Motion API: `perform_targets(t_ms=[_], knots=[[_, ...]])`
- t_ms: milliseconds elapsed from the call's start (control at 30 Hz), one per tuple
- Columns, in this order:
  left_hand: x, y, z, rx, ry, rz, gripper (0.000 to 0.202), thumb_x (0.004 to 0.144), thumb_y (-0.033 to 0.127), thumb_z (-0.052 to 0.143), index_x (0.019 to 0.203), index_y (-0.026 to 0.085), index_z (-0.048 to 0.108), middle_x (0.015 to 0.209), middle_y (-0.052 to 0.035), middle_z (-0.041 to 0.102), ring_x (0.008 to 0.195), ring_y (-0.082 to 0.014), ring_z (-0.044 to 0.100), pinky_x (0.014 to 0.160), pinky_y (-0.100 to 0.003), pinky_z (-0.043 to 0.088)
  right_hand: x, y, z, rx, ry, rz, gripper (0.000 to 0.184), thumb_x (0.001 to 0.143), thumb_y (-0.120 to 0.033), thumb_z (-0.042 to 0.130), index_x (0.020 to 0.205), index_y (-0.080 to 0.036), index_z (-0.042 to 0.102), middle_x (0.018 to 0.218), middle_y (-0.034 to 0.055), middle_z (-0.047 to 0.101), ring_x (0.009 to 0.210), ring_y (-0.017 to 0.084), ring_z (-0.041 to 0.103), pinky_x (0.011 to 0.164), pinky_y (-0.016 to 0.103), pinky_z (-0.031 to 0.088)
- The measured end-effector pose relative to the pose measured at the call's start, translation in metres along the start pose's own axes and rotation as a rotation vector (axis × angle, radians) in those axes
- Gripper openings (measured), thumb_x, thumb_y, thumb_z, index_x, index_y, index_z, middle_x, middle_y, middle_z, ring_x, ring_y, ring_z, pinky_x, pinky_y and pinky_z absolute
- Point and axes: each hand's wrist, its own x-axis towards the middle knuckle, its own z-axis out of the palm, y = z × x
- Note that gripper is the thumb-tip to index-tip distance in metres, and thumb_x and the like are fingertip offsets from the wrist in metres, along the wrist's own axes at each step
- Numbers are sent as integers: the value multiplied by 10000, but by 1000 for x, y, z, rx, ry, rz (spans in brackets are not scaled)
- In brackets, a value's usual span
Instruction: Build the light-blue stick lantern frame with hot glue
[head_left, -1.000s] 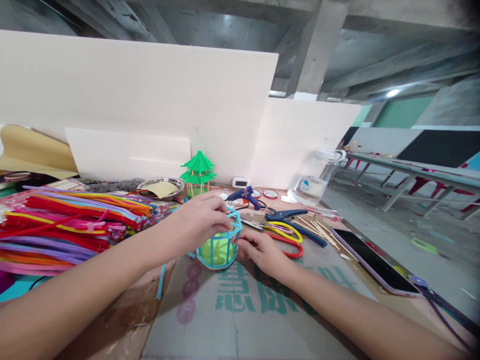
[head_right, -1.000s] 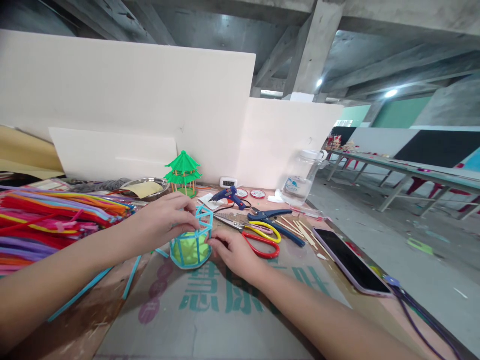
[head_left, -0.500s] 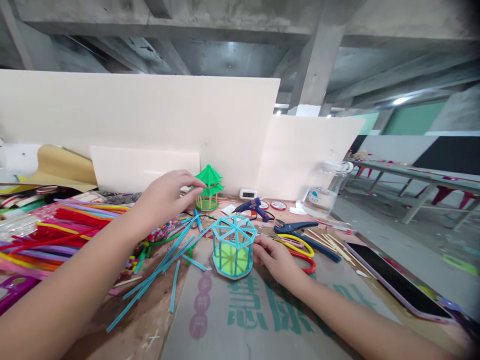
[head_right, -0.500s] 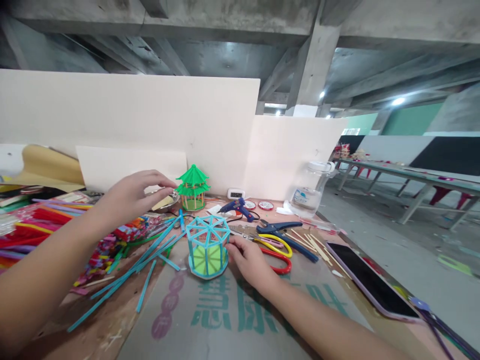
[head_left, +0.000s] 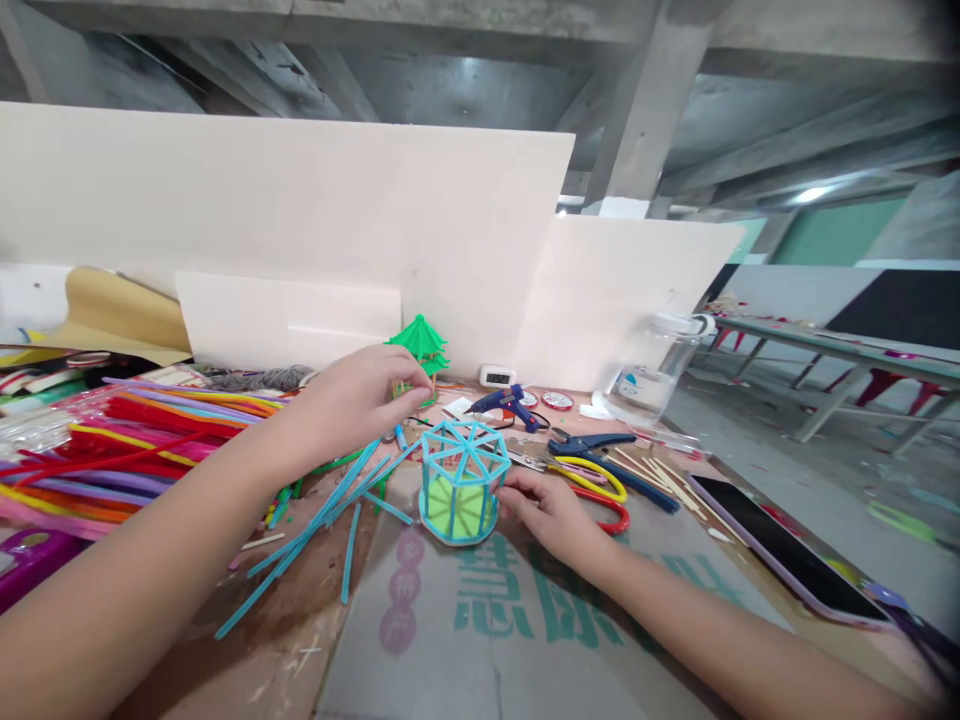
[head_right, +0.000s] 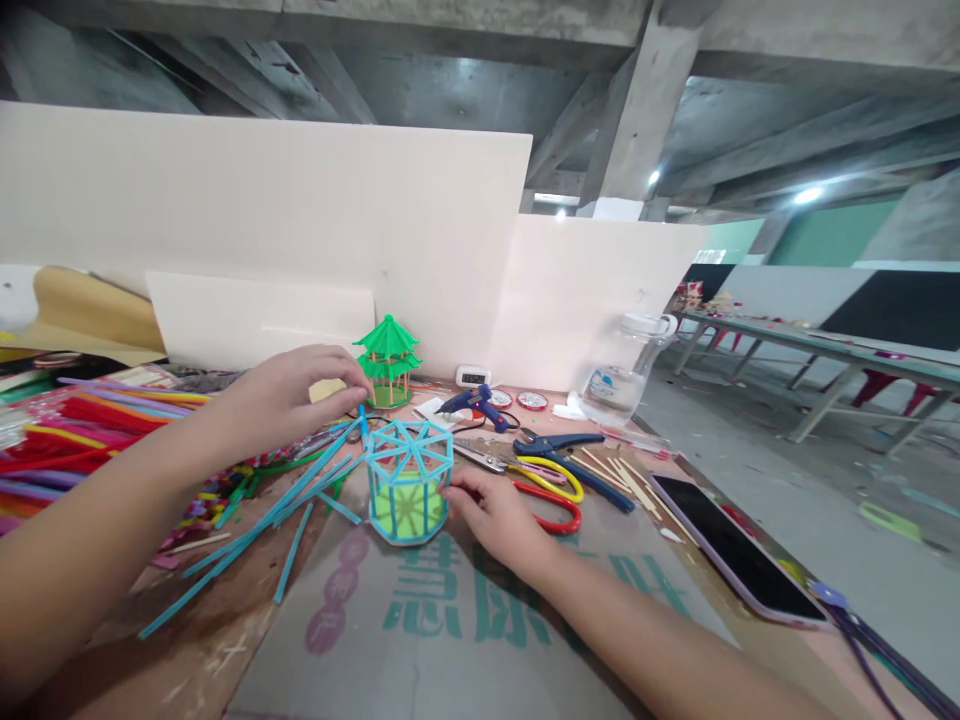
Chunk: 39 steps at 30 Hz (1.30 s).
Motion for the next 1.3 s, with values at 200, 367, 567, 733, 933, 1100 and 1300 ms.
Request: perform_targets(t_ms=[200, 367, 567, 733, 933, 1100, 1300], knots=[[-4, 20, 20, -42, -138, 206, 224, 917, 178, 539, 1023, 218, 732, 1027, -69, 648, 975, -203, 587, 825, -330, 455, -5, -11, -1, -31, -48, -52, 195, 932, -277, 525, 823, -181, 655, 866, 31, 697, 819, 168, 620, 756, 264, 461], [-7, 26, 34, 10, -166, 250, 252, 937, 179, 523, 1012, 243, 756, 960, -62, 635, 933, -199, 571, 785, -315, 437, -5, -8, -1, -64, -39, -72, 191, 936, -276, 533, 864, -173, 677, 855, 26, 707, 791, 154, 617, 736, 248, 455], [-9, 28, 46, 56, -172, 299, 304, 912, 121, 544, 1046, 296, 753, 961, -51, 632, 925, -191, 564, 796, -313, 420, -4, -7, -1, -59, -42, -83, 192, 936, -272, 530, 873, -167, 678, 834, 24, 701, 774, 150, 612, 721, 243, 455], [-8, 25, 50, 42, -169, 305, 275, 924, 142, 550, 1066, 280, 742, 958, -48, 635, 934, -189, 558, 807, -310, 418, -3, -9, -1, -57, -47, -68, 208, 935, -286, 525, 858, -166, 675, 811, 25, 688, 754, 152, 600, 698, 246, 456], [-4, 19, 57, 0, -83, 307, 181, 930, 233, 578, 949, 244, 757, 915, -48, 614, 909, -189, 535, 785, -301, 416, -4, -7, 0, -66, -42, -92, 201, 935, -274, 524, 853, -163, 671, 790, 19, 676, 735, 144, 592, 689, 239, 453], [-3, 24, 55, 23, -71, 339, 164, 910, 200, 602, 912, 232, 763, 914, -57, 621, 937, -193, 548, 813, -299, 427, -4, -8, 0, -56, -57, -109, 197, 935, -269, 524, 874, -161, 677, 829, 27, 687, 780, 150, 609, 728, 244, 462], [-4, 27, 55, 55, -65, 345, 153, 903, 196, 608, 881, 219, 757, 896, -56, 630, 924, -191, 556, 828, -301, 439, -4, -7, 0, -65, -50, -124, 202, 938, -284, 525, 873, -169, 677, 816, 23, 687, 772, 149, 611, 725, 243, 464]])
